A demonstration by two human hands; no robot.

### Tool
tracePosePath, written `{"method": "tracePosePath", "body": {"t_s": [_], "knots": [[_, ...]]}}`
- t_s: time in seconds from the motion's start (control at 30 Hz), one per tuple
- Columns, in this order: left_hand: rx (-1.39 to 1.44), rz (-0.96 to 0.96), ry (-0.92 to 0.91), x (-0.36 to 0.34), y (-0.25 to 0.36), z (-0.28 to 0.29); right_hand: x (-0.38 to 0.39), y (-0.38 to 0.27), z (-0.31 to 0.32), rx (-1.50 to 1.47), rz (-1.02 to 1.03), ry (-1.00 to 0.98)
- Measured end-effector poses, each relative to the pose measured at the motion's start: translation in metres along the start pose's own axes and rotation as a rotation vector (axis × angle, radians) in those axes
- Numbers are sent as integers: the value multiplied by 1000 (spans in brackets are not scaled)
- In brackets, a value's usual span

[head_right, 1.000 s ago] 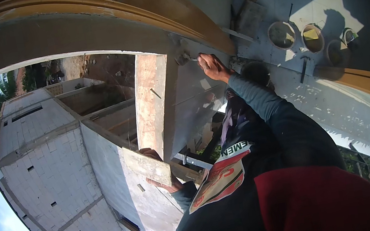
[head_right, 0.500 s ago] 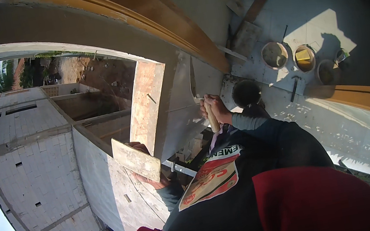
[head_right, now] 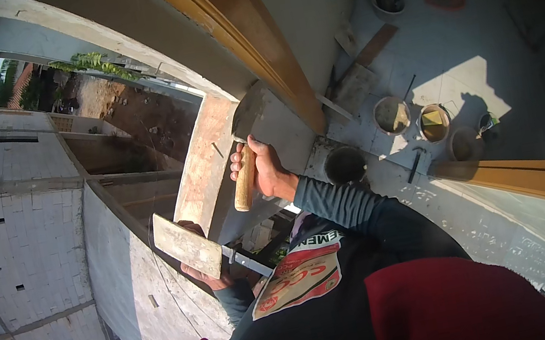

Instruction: The person applies cement to a corner section of a window frame and wall using a trowel and a wooden board to smooth the surface.

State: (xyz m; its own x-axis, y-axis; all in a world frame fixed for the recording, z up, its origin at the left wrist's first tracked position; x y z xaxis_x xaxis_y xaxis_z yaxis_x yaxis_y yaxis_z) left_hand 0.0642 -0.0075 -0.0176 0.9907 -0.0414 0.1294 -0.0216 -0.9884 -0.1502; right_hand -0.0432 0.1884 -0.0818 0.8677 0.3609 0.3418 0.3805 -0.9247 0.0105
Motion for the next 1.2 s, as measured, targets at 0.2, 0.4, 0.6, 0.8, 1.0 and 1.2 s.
{"method": "tracePosePath", "body": {"t_s": [0.2,0.4,0.6,0.8,1.0,1.2], "knots": [[37,22,-22,-4,0,3,26,1,-70,78,40,-107],[-360,-204,21,-12,19,16,45,7,-127,206,103,-225],[-17,80,-47,-41,-18,0,86,-11,-122,647,294,-398],[-177,165,-31,-65,-24,43,104,-81,-16,972,379,-92],[-140,228,-18,-82,-55,53,142,-135,3,1238,471,52],[-149,248,-3,-88,-65,58,166,-158,-51,1365,605,-23]]}}
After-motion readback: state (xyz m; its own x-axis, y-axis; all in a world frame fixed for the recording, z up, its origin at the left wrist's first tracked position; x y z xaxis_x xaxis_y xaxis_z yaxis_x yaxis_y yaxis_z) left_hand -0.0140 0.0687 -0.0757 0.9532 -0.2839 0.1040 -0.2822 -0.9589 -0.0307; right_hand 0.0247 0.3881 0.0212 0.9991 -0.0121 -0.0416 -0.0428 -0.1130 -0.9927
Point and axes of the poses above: each hand's wrist, its own x-axis away from the middle knuckle, its own z-axis out of the back of the hand, y = z × x, the point moved 2 cm from there along -x, towards the middle knuckle, and after that the axes turned 5 degrees about y, right-handed, at the moved point
